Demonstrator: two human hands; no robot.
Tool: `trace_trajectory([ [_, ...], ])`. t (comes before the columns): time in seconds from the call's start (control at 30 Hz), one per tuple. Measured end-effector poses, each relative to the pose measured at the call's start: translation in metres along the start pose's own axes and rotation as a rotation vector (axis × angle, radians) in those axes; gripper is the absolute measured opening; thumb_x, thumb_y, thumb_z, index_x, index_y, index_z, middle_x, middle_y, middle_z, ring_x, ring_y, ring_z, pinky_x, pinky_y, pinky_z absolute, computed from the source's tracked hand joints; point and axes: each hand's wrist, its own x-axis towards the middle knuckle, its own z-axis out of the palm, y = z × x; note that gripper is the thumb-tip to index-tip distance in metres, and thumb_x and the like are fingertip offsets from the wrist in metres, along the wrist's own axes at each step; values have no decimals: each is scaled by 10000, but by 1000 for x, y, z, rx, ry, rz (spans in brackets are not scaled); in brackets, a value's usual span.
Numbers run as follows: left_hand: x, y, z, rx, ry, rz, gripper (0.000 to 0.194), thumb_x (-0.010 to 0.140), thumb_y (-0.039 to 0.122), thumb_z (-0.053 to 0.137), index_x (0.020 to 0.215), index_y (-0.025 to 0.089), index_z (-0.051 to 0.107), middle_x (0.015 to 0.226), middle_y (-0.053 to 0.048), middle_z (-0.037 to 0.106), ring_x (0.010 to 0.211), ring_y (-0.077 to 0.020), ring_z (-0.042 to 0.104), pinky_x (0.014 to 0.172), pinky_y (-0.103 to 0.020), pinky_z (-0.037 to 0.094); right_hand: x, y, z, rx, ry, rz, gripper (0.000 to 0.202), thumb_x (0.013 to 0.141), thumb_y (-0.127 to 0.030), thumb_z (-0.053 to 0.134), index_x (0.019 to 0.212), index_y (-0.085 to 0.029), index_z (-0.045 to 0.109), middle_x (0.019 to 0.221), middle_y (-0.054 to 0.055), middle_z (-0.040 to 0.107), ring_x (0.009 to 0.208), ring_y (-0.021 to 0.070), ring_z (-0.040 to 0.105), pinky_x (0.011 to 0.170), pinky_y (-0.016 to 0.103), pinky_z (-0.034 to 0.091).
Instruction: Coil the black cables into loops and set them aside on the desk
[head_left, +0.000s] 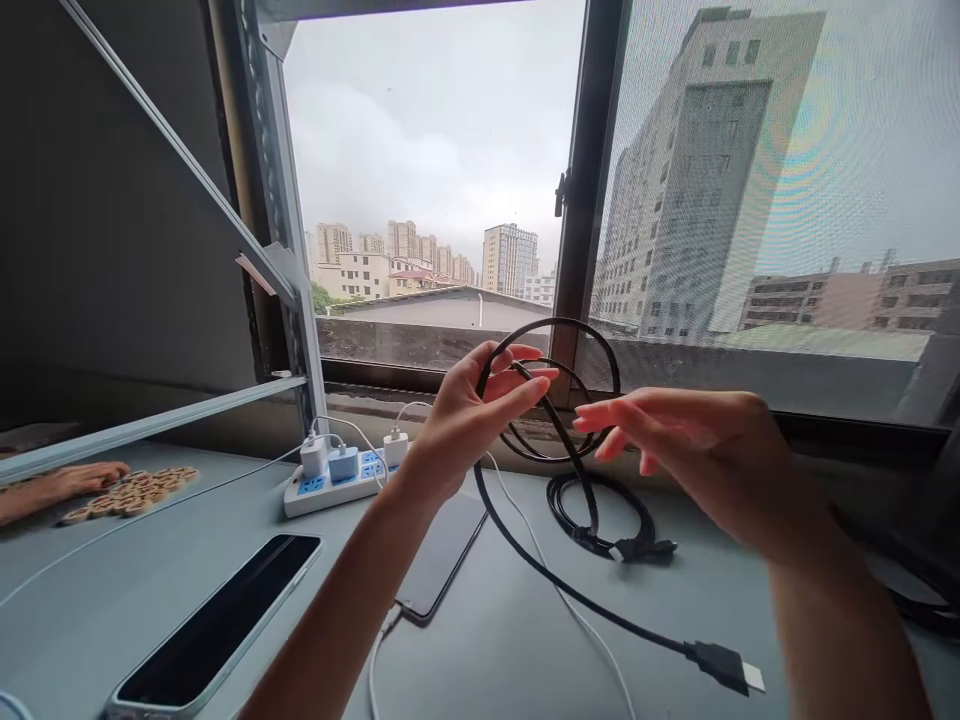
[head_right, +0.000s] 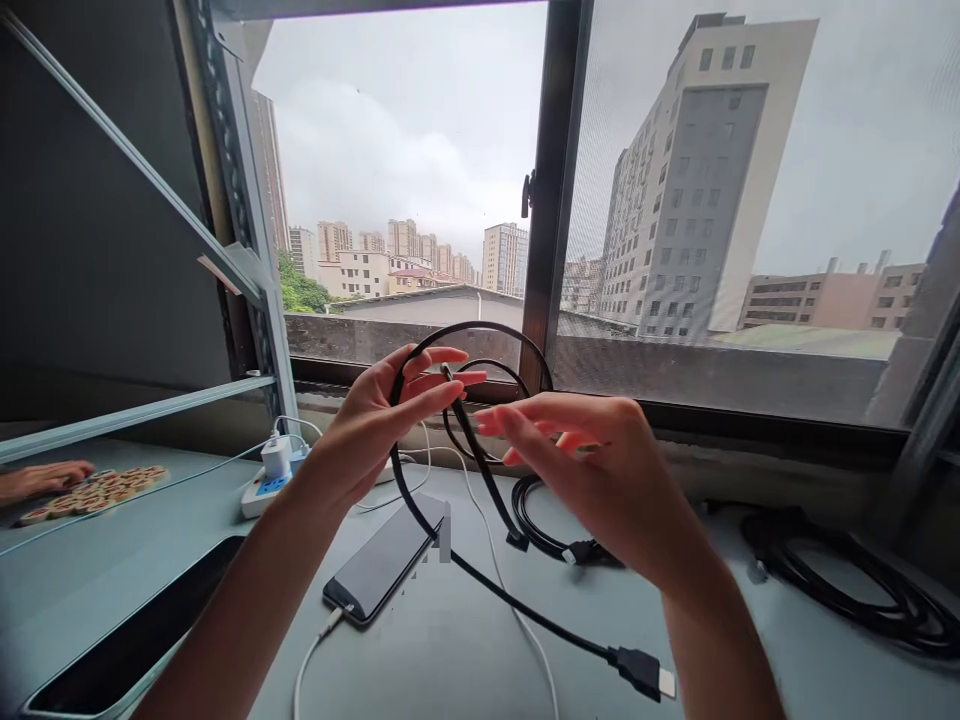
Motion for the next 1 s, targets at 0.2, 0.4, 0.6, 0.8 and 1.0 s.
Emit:
trace_trajectory([
  [0.2,3,-6,-3,7,-73,31,295,724,242,750,975,161,617,930,-42,696,895,-164,651,766,-220,502,18,40,-22,137,498,157,251,795,-447,641,780,-213,731,725,24,695,577,102,611,443,179,419],
  [0.4,3,-9,6,17,-99,38,240,726,262,745,903,154,624,969,-43,670,902,-154,622,774,-225,486,28,68,-5,298,19,345,350,755,-532,650,833,-203,742,764,25,682,716,118,619,666,229,474],
  [0.6,8,-11,0,1,-39,111,289,691,203,763,707,171,476,734,39,531,721,-77,542,683,-169,442,33,72,-12,338,442,312,307,738,-486,661,641,-196,689,522,-47,430,474,47,372,468,190,329],
  [0.8,5,-12,6,80,-122,114,293,665,157,697,708,186,409,718,24,536,686,-93,502,608,-192,404,25,67,-19,309,93,376,349,764,-532,649,760,-191,721,749,15,663,712,90,591,665,193,452],
  [1.0,6,-12,10,67,-96,116,185,601,126,581,737,187,471,763,5,591,831,-155,591,695,-237,437,26,49,-2,733,-30,402,580,782,-504,634,445,-197,275,351,-95,201,322,28,159,350,198,142],
])
